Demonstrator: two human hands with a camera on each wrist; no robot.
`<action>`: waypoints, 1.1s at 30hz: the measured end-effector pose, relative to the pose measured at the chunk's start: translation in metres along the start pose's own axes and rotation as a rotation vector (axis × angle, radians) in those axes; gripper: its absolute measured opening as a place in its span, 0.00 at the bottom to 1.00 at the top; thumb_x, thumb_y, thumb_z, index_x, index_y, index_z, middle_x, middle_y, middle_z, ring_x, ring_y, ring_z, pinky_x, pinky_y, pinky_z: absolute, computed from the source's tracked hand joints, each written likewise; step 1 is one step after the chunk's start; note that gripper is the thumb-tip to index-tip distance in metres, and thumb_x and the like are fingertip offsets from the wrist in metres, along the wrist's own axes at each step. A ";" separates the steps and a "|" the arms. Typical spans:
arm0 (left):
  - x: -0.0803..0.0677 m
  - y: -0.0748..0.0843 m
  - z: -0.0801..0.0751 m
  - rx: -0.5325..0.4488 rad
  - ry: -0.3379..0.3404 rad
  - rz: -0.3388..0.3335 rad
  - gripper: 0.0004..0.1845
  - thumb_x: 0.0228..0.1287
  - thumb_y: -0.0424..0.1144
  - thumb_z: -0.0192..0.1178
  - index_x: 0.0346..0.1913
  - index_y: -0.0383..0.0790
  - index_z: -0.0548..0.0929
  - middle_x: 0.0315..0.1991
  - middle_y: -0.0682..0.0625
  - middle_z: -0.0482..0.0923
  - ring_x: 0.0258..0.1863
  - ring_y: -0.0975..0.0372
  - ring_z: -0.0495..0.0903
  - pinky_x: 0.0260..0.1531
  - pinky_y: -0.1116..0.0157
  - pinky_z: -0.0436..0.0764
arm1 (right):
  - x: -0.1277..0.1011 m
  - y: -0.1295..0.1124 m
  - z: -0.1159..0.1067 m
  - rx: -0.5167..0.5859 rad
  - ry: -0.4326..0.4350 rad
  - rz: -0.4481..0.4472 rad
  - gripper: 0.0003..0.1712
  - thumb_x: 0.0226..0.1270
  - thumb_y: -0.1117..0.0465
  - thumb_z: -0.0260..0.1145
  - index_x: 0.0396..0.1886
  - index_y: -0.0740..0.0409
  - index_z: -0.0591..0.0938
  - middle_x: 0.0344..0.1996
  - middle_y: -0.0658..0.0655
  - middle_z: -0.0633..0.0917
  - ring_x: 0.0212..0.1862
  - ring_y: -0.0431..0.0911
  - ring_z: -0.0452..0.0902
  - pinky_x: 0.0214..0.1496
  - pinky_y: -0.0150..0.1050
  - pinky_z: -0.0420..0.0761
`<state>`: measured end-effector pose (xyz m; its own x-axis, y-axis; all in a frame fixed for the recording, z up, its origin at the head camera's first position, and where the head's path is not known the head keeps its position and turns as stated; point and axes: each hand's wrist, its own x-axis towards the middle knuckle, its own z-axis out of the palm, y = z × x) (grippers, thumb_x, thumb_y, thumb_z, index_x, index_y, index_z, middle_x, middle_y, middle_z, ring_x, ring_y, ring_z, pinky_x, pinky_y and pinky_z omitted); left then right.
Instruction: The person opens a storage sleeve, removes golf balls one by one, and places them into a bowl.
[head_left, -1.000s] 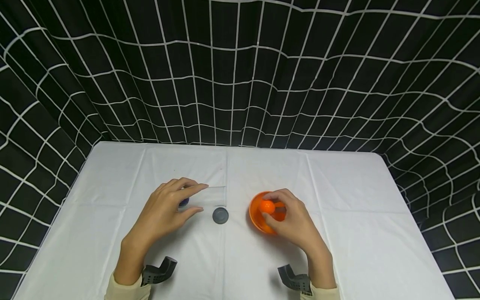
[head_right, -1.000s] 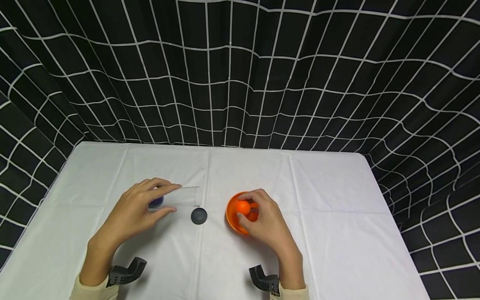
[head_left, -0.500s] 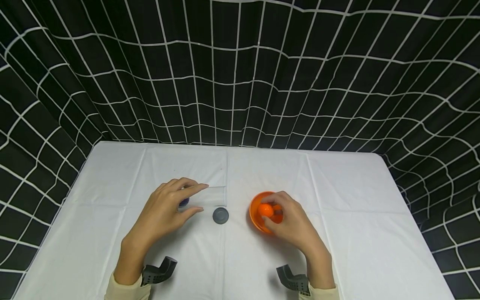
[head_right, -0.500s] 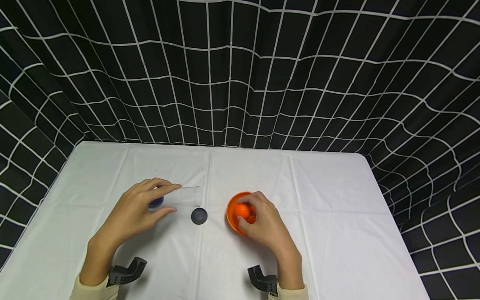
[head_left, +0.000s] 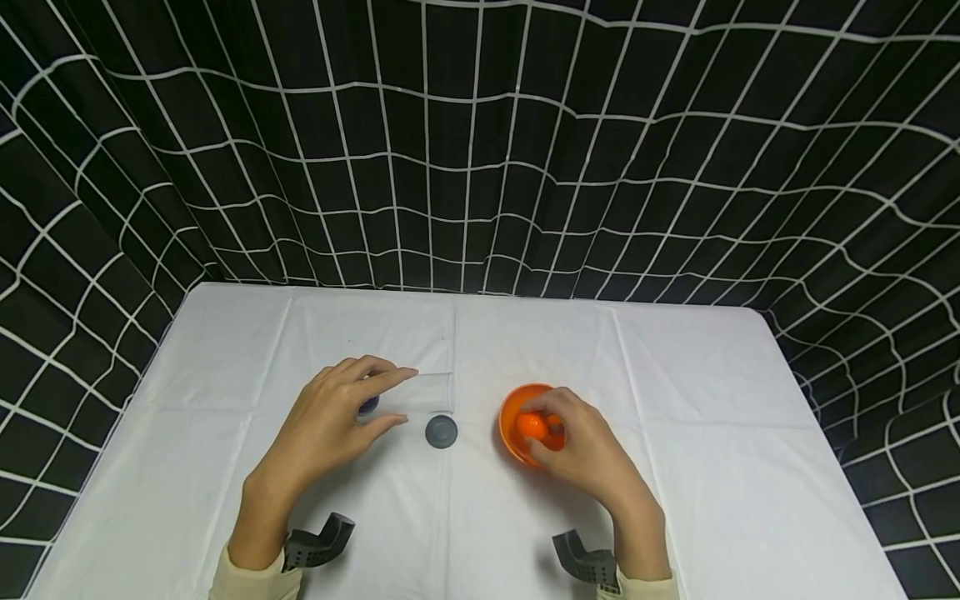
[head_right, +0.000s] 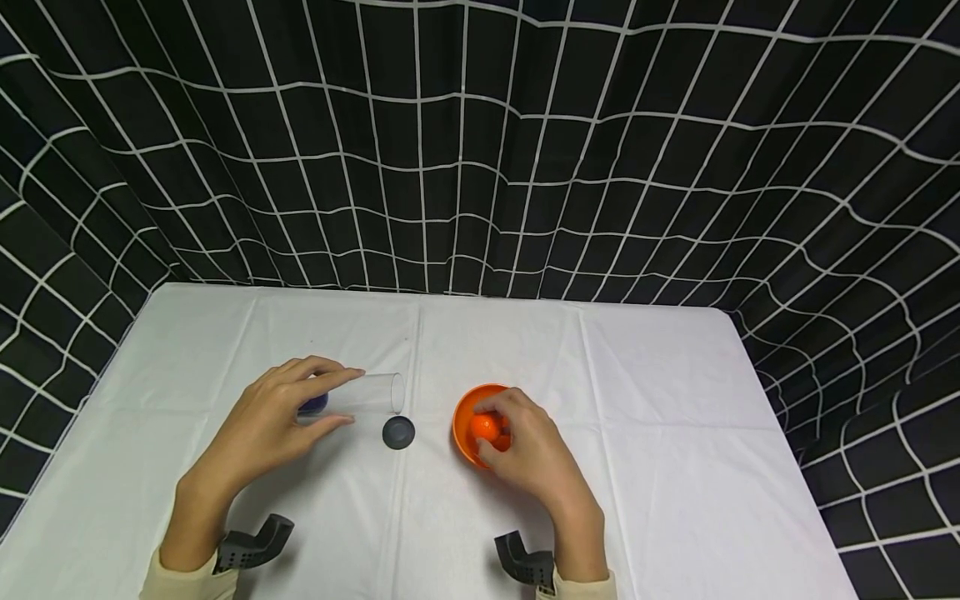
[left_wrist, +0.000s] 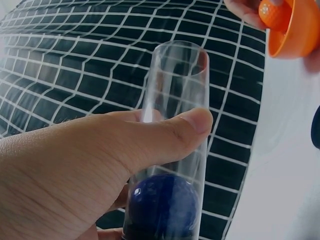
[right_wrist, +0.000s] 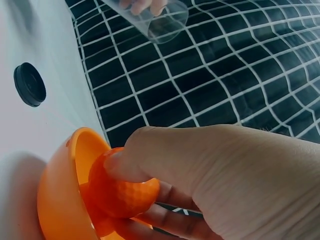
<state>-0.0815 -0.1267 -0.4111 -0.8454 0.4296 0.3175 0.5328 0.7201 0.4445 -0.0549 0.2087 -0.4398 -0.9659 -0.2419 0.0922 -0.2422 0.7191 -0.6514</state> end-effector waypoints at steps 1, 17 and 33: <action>0.000 0.000 0.000 0.000 -0.002 0.001 0.28 0.61 0.47 0.78 0.65 0.58 0.86 0.54 0.55 0.86 0.57 0.56 0.85 0.59 0.48 0.83 | 0.000 0.000 0.000 -0.002 -0.003 -0.001 0.19 0.55 0.70 0.76 0.48 0.53 0.88 0.46 0.51 0.87 0.48 0.45 0.83 0.54 0.48 0.84; 0.003 0.001 0.000 -0.002 -0.007 -0.001 0.28 0.61 0.47 0.78 0.66 0.58 0.85 0.55 0.55 0.86 0.58 0.55 0.85 0.61 0.48 0.82 | -0.001 -0.004 -0.006 -0.013 0.036 0.001 0.17 0.62 0.69 0.74 0.52 0.58 0.88 0.49 0.57 0.88 0.53 0.53 0.85 0.59 0.53 0.84; 0.003 -0.001 0.001 -0.004 0.003 0.002 0.29 0.60 0.47 0.79 0.66 0.58 0.85 0.54 0.55 0.86 0.57 0.56 0.85 0.60 0.48 0.82 | 0.002 -0.009 -0.006 0.046 0.158 -0.016 0.14 0.68 0.65 0.74 0.52 0.55 0.88 0.51 0.54 0.88 0.56 0.49 0.85 0.63 0.53 0.83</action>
<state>-0.0848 -0.1258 -0.4113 -0.8444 0.4291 0.3208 0.5344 0.7171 0.4474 -0.0556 0.2056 -0.4292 -0.9653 -0.1448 0.2174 -0.2564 0.6844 -0.6825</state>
